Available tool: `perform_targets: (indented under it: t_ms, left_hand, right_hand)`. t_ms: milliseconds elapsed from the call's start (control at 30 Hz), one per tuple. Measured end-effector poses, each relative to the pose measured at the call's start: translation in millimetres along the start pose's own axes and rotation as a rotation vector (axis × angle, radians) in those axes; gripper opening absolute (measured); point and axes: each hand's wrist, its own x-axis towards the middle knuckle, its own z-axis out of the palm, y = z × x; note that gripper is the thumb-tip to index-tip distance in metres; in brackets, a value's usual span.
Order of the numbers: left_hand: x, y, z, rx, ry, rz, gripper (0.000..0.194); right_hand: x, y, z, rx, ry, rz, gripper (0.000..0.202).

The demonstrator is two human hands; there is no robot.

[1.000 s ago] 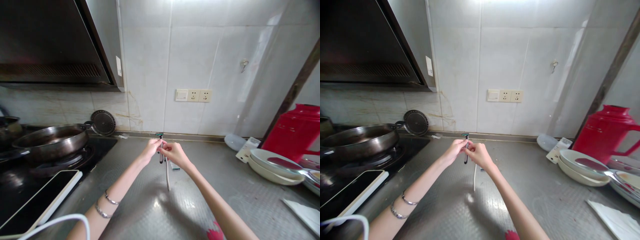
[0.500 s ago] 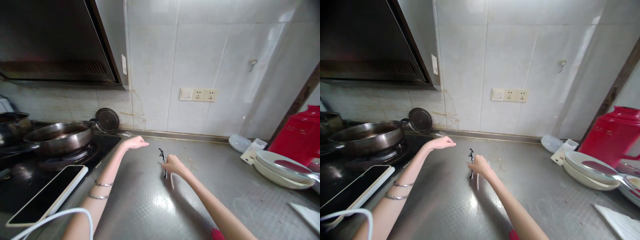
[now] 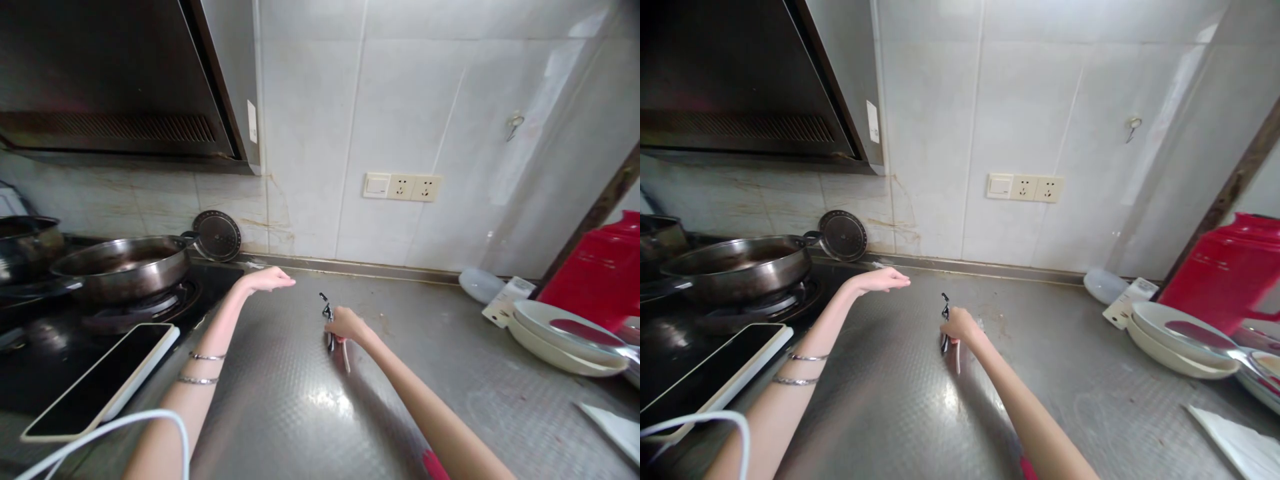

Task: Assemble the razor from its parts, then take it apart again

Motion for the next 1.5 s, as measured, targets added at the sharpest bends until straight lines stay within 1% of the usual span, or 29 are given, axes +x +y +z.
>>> perform_targets:
  t_ms: [100, 200, 300, 400, 500, 600, 700, 800, 867, 967, 1067, 1233, 1400, 1500]
  left_hand:
    - [1, -2, 1.1, 0.016, -0.115, -0.072, 0.031]
    - [3, -3, 5.9, 0.048, -0.138, -0.077, 0.033]
    - [7, -3, 12.2, 0.109, -0.153, -0.037, 0.033]
    - [12, -4, 17.7, 0.127, -0.102, 0.047, 0.027]
    - [20, -9, 27.4, 0.064, 0.007, 0.095, 0.021]
    - [32, -22, 47.1, -0.017, 0.106, 0.123, 0.025]
    - [45, -41, 73.5, 0.009, 0.140, 0.130, 0.022]
    - [55, -56, 96.7, 0.103, 0.165, 0.113, 0.021]
    - [61, -59, 108.2, 0.151, 0.171, 0.115, 0.023]
    - [71, -57, 121.2, 0.231, 0.157, 0.130, 0.028]
    - [81, -53, 131.8, 0.303, 0.133, 0.149, 0.030]
    - [92, -51, 143.5, 0.385, 0.117, 0.144, 0.031]
    - [94, -52, 147.7, 0.411, 0.118, 0.121, 0.044]
    - [94, -53, 149.6, 0.408, 0.121, 0.113, 0.047]
  right_hand:
    - [0, 0, 3, -0.020, 0.012, 0.001, 0.015]
    - [-2, -1, 3, -0.030, 0.030, -0.005, 0.016]
    - [-7, -1, -4, -0.034, 0.056, -0.010, 0.020]
    - [-14, 6, -20, 0.006, 0.123, -0.010, 0.026]
    - [-22, 24, -40, 0.097, 0.205, -0.015, 0.031]
    - [-32, 50, -56, 0.167, 0.235, -0.007, 0.030]
    - [-44, 77, -63, 0.123, 0.257, 0.005, 0.029]
    - [-57, 98, -61, 0.015, 0.298, 0.017, 0.032]
    - [-64, 107, -59, -0.054, 0.324, 0.008, 0.033]
    - [-70, 114, -55, -0.173, 0.358, 0.006, 0.032]
    - [-72, 118, -51, -0.246, 0.357, 0.029, 0.030]
    - [-75, 120, -48, -0.251, 0.337, 0.041, 0.030]
    - [-77, 124, -47, -0.244, 0.320, 0.072, 0.030]
    - [-77, 127, -45, -0.257, 0.325, 0.063, 0.030]
